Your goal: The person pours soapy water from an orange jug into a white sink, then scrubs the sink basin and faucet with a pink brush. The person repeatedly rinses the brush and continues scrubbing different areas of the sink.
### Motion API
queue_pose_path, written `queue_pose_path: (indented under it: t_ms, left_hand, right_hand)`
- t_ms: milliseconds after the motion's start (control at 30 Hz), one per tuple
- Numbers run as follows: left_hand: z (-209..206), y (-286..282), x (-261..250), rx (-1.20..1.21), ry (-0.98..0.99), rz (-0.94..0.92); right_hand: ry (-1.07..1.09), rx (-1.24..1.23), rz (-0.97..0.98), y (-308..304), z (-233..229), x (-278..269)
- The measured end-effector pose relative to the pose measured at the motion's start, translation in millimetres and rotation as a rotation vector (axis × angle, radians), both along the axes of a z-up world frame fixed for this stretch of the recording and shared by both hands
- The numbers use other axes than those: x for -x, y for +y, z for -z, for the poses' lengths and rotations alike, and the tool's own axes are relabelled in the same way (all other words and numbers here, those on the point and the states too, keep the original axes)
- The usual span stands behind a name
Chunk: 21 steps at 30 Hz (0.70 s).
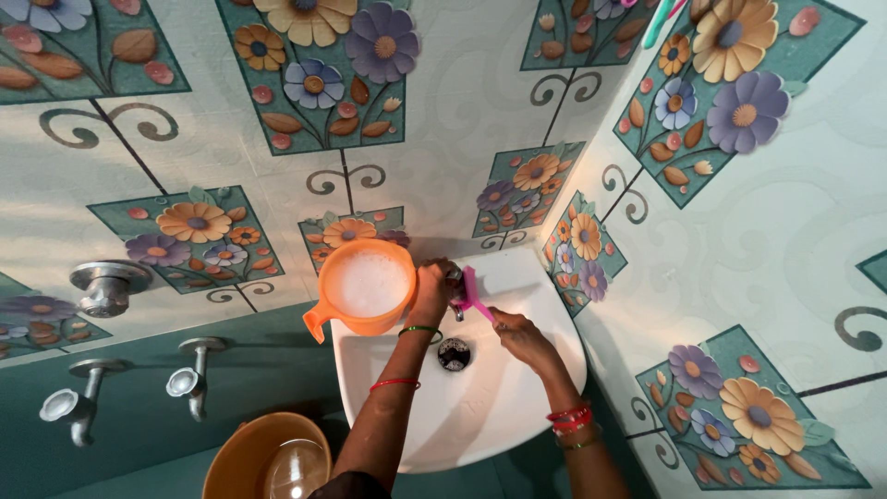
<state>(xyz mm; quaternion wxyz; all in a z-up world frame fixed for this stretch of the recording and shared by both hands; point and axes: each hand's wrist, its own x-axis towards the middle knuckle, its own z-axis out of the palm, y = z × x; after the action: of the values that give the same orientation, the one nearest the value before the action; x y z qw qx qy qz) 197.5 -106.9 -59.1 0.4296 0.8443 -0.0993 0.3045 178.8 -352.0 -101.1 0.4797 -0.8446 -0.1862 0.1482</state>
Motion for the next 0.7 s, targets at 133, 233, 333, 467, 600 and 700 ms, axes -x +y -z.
queue_pose_path:
  t_ms: [133, 233, 333, 467, 600, 700]
  left_hand:
    - [-22, -5, 18, -0.074, -0.005, -0.119]
    - [-34, -10, 36, 0.194, 0.254, -0.037]
    - [-34, -12, 39, 0.17, 0.198, -0.048]
    - [-13, -19, 41, 0.122, -0.055, -0.184]
    - [22, -25, 50, 0.373, 0.031, -0.177]
    - [45, -25, 53, 0.312, -0.044, -0.253]
  right_hand:
    - [0.403, 0.091, 0.185, 9, -48, 10]
    - [0.302, 0.073, 0.189, 18, -47, 5]
    - [0.001, 0.04, 0.11, 25, -9, -11]
    - [-0.3, 0.249, 0.035, -11, -6, 3]
    - [-0.261, 0.574, 0.214, -18, -80, 45]
    - [-0.481, 0.51, 0.174, 0, -123, 67]
